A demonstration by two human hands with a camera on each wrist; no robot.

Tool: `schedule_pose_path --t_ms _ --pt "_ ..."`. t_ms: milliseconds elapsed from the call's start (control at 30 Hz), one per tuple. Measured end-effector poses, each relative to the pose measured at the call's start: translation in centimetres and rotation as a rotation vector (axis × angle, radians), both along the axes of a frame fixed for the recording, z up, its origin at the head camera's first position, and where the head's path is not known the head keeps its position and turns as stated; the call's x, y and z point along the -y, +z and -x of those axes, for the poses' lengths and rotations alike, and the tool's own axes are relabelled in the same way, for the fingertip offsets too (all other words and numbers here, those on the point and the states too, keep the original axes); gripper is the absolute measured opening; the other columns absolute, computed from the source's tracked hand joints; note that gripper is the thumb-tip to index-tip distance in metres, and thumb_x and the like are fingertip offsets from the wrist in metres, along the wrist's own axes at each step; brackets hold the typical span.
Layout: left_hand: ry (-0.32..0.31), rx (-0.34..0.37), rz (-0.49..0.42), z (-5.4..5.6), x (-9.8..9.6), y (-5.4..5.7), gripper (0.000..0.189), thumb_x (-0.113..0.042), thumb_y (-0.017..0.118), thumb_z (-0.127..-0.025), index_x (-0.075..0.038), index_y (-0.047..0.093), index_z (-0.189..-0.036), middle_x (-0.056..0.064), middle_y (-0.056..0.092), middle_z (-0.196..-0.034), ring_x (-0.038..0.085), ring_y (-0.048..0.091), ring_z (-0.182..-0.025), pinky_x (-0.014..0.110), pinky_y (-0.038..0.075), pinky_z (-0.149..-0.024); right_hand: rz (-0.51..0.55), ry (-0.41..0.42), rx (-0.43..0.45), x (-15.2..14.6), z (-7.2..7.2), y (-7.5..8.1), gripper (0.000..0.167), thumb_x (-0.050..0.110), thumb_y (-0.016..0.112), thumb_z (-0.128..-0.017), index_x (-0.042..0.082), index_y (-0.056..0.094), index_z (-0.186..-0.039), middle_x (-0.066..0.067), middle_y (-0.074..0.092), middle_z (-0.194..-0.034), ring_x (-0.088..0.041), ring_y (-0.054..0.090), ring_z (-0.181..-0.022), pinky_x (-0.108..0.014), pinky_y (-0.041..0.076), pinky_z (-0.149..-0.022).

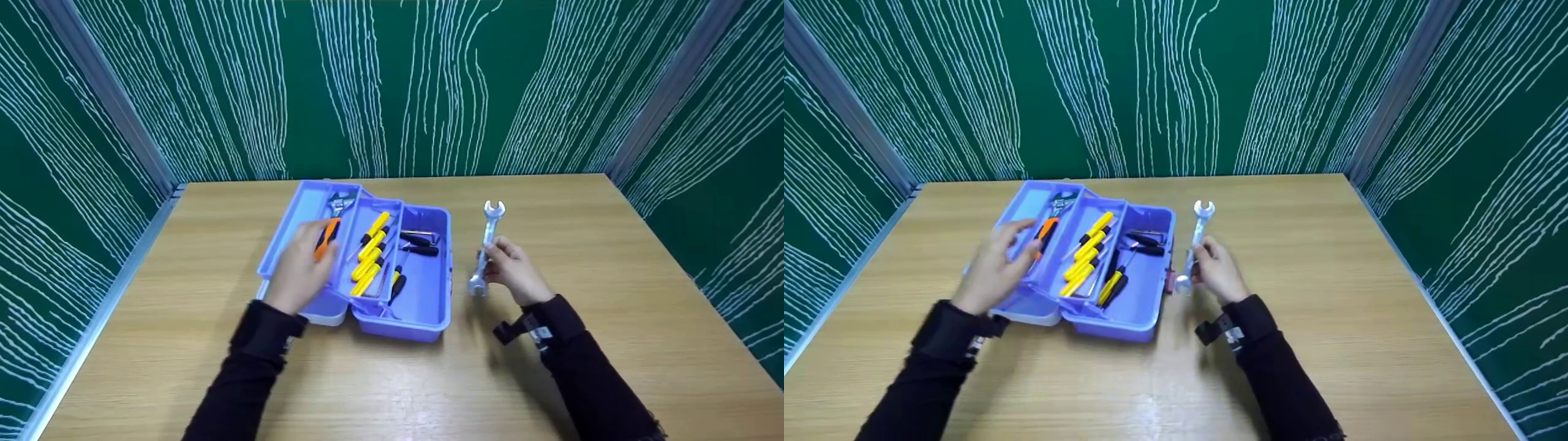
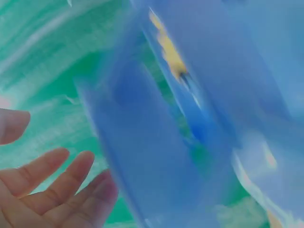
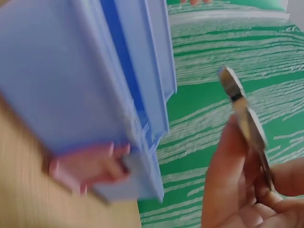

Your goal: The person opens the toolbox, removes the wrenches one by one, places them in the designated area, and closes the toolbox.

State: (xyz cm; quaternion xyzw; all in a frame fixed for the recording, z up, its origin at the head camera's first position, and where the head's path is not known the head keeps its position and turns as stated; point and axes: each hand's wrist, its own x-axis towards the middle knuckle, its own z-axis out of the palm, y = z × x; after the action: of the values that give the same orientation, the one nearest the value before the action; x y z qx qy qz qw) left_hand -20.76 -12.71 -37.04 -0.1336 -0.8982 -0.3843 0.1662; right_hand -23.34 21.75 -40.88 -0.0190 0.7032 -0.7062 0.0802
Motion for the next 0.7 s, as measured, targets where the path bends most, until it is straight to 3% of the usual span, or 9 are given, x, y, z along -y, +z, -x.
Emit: schedule_pose_path --t_ms 100,233,367,700 --pt "0.055 0.061 0.027 0.7 2.3 -0.3 0.049 -0.021 0.057 -0.098 0.005 0.048 -0.139 0.026 0.049 -0.141 0.039 0.047 -0.133 0.050 0.035 -0.114 -0.044 -0.024 -0.024 -1.5 0.3 -0.3 0.018 0.014 0.036 -0.106 0.006 0.049 -0.096 0.004 0.053 -0.079 -0.007 0.056 -0.066 -0.022 0.050 -0.063" --pt "0.133 0.219 0.099 1.3 4.6 -0.7 0.062 -0.025 0.053 -0.099 0.011 0.034 -0.146 0.032 0.035 -0.150 0.044 0.035 -0.140 0.053 0.027 -0.118 -0.086 -0.053 -0.051 -3.6 0.8 -0.8 0.020 0.016 0.033 -0.107 0.004 0.048 -0.099 0.004 0.050 -0.076 -0.007 0.053 -0.062 -0.020 0.045 -0.056" --pt "0.149 0.323 0.105 1.6 5.8 -1.4 0.066 -0.025 0.049 -0.100 0.015 0.025 -0.148 0.034 0.029 -0.152 0.046 0.031 -0.142 0.053 0.024 -0.119 -0.141 -0.079 -0.059 -5.4 1.2 -1.2 0.021 0.017 0.031 -0.107 0.004 0.046 -0.100 0.004 0.047 -0.073 -0.005 0.049 -0.058 -0.018 0.040 -0.049" --pt "0.185 0.327 -0.008 2.0 6.8 -2.1 0.050 -0.013 0.042 -0.101 0.011 0.036 -0.145 0.032 0.053 -0.135 0.041 0.057 -0.119 0.052 0.042 -0.107 -0.337 -0.143 -0.051 -8.2 2.1 -2.4 0.026 0.017 0.027 -0.107 -0.002 0.045 -0.109 0.005 0.041 -0.070 -0.004 0.040 -0.050 -0.021 0.035 -0.041"
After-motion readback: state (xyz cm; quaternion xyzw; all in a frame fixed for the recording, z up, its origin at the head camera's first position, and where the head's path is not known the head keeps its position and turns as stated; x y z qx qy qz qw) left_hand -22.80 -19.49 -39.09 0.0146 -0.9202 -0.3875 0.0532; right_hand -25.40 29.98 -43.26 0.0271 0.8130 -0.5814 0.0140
